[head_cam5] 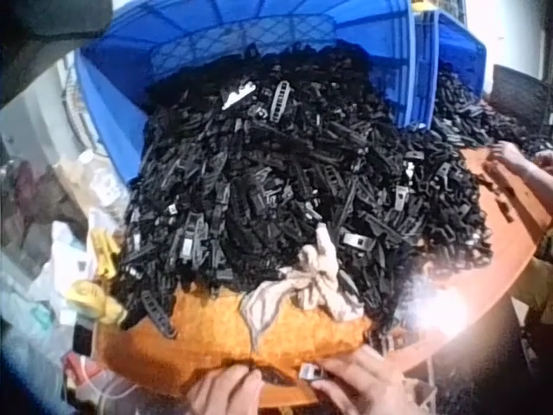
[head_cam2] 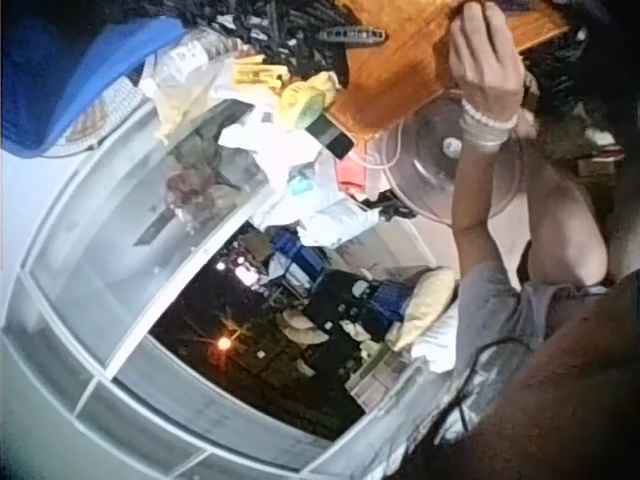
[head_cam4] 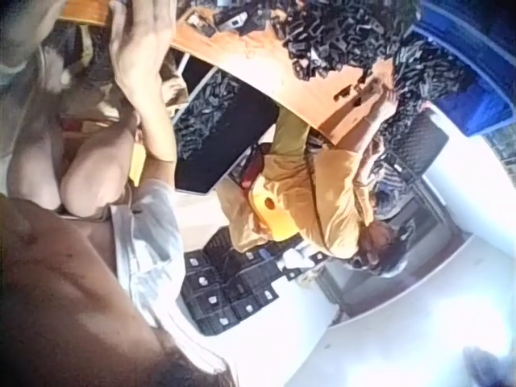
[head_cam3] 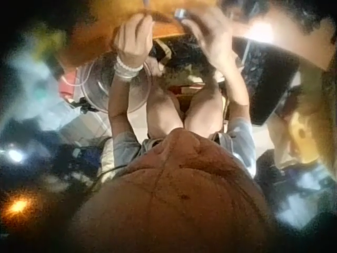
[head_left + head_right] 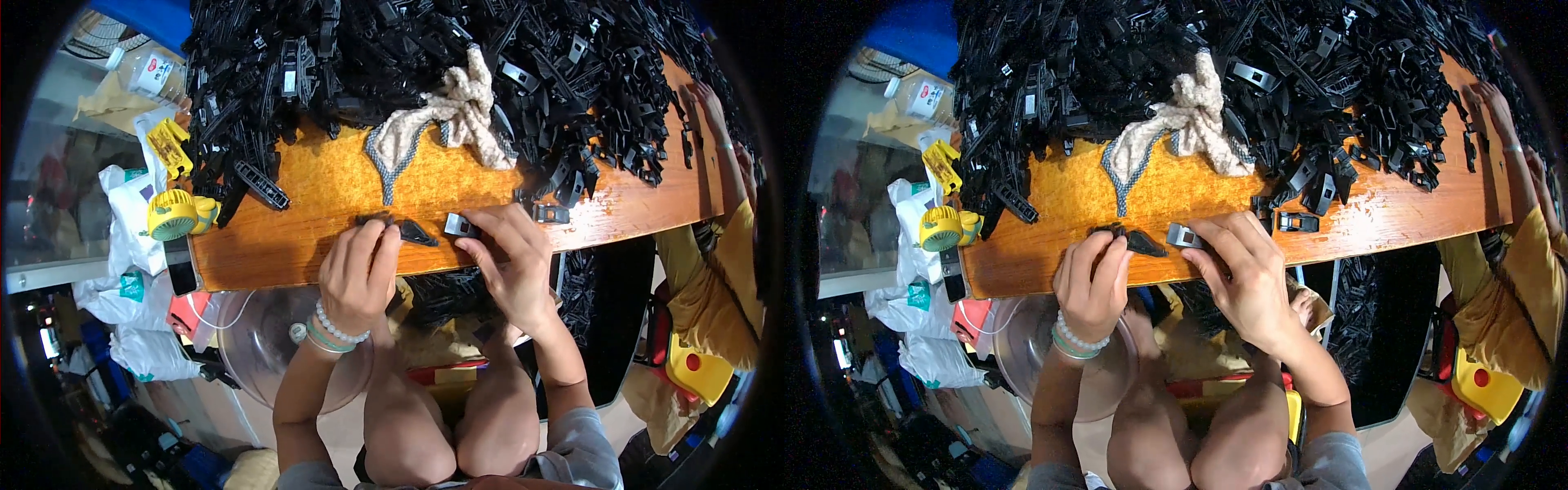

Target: The person assembles plastic components by hand, taking small black parts from the table, fitting and snapping them together, and placing the assembled pieces aside.

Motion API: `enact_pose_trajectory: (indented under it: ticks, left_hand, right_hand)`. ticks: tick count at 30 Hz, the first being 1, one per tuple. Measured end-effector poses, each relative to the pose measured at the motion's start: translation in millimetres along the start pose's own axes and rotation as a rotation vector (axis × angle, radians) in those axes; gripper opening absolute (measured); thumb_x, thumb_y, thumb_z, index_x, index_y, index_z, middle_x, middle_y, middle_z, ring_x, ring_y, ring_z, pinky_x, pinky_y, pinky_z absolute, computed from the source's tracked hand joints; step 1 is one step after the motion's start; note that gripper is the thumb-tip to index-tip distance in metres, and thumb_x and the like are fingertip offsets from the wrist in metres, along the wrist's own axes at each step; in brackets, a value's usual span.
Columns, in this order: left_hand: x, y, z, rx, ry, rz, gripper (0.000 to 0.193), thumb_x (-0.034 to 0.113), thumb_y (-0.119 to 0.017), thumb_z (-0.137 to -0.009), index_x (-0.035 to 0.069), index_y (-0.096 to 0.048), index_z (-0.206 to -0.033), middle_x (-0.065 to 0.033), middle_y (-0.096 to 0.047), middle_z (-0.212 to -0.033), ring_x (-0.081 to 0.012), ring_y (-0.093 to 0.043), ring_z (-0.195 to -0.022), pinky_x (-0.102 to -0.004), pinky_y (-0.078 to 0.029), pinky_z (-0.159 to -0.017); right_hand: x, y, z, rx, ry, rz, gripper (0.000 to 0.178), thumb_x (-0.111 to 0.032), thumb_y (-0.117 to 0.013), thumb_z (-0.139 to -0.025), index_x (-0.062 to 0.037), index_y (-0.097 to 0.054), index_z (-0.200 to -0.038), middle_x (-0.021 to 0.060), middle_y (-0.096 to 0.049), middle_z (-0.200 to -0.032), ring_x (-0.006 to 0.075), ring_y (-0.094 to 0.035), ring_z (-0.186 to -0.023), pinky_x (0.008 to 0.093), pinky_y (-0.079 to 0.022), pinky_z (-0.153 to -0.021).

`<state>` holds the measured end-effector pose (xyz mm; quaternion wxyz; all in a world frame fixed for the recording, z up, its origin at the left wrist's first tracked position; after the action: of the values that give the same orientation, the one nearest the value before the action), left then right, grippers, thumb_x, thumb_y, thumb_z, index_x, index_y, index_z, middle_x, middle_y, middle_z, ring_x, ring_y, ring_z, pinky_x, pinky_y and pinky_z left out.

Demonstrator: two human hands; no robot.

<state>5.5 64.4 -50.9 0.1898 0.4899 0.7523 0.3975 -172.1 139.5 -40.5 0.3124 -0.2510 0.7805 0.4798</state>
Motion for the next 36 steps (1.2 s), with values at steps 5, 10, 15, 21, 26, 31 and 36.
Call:
enact_pose_trajectory:
  ticks: [5,10,15,21,26,31,36]
  left_hand:
    - [9.4,11.4,-3.2,-0.060,0.164,0.201,0.050,0.028,-0.085,-0.068,-0.006,-0.059,-0.094,-0.0214,-0.059,-0.103,-0.0371,-0.061,-0.084,-0.0413,-0.052,-0.067]
    - [5.3,1.7,-12.1,-0.091,0.363,0.303,0.032,0.010,-0.081,-0.068,0.000,-0.058,-0.087,-0.0139,-0.057,-0.096,-0.0330,-0.054,-0.089,-0.0416,-0.046,-0.076]
    - [-10.2,3.0,-16.1,-0.220,0.312,0.491,0.029,0.007,-0.080,-0.066,0.001,-0.067,-0.091,-0.0081,-0.057,-0.090,-0.0264,-0.052,-0.083,-0.0371,-0.044,-0.075]
    - [-22.7,6.3,-9.1,-0.236,0.320,0.504,0.029,0.006,-0.079,-0.065,0.001,-0.070,-0.092,-0.0066,-0.056,-0.085,-0.0231,-0.051,-0.079,-0.0347,-0.043,-0.072]
    - [-19.8,3.8,-13.5,-0.238,0.236,0.515,0.028,0.009,-0.080,-0.065,0.001,-0.070,-0.091,-0.0065,-0.057,-0.083,-0.0234,-0.052,-0.079,-0.0358,-0.043,-0.071]
    - [-17.9,4.1,-21.8,-0.291,0.159,0.596,0.031,0.015,-0.080,-0.069,0.001,-0.070,-0.095,-0.0084,-0.060,-0.087,-0.0237,-0.054,-0.082,-0.0363,-0.045,-0.073]
    - [-6.8,-16.1,-63.2,-0.370,0.142,0.710,0.039,0.019,-0.077,-0.078,-0.005,-0.066,-0.107,-0.0138,-0.061,-0.100,-0.0284,-0.059,-0.094,-0.0374,-0.048,-0.084]
  right_hand:
    - [1.1,2.5,3.8,0.107,0.044,0.007,0.033,0.001,-0.075,-0.073,0.0014,-0.066,-0.105,0.0131,-0.063,-0.091,0.0276,-0.060,-0.080,0.0344,-0.049,-0.069]
    - [-1.8,3.5,3.3,0.090,0.059,-0.036,0.035,0.000,-0.075,-0.073,0.0020,-0.065,-0.106,0.0138,-0.062,-0.090,0.0295,-0.060,-0.081,0.0365,-0.049,-0.069]
    - [3.6,3.0,-2.7,-0.101,0.052,-0.160,0.030,-0.002,-0.074,-0.074,0.0020,-0.066,-0.103,0.0144,-0.063,-0.091,0.0307,-0.060,-0.083,0.0371,-0.049,-0.074]
    - [1.2,1.4,-9.2,-0.216,0.038,-0.167,0.025,-0.004,-0.074,-0.074,0.0034,-0.067,-0.097,0.0129,-0.062,-0.090,0.0314,-0.059,-0.083,0.0386,-0.049,-0.074]
    - [-3.5,-12.7,-15.2,-0.200,0.106,-0.215,0.022,-0.011,-0.077,-0.070,0.0000,-0.070,-0.088,0.0089,-0.061,-0.089,0.0279,-0.055,-0.086,0.0363,-0.046,-0.077]
    - [1.3,-7.2,0.6,-0.187,0.141,-0.100,0.027,-0.020,-0.078,-0.069,-0.0021,-0.070,-0.087,0.0083,-0.060,-0.092,0.0275,-0.055,-0.088,0.0375,-0.045,-0.077]
    - [17.6,27.4,20.0,0.150,0.077,0.015,0.023,-0.015,-0.079,-0.072,-0.0024,-0.069,-0.088,0.0096,-0.061,-0.090,0.0267,-0.057,-0.079,0.0359,-0.045,-0.070]
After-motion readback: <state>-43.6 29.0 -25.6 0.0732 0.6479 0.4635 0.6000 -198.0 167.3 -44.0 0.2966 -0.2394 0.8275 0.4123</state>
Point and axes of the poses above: each hand's wrist, its own z-axis away from the middle knuckle, its own y-axis out of the back of the hand, x = y × z, the point moved 3 cm from there along -z, towards the middle knuckle
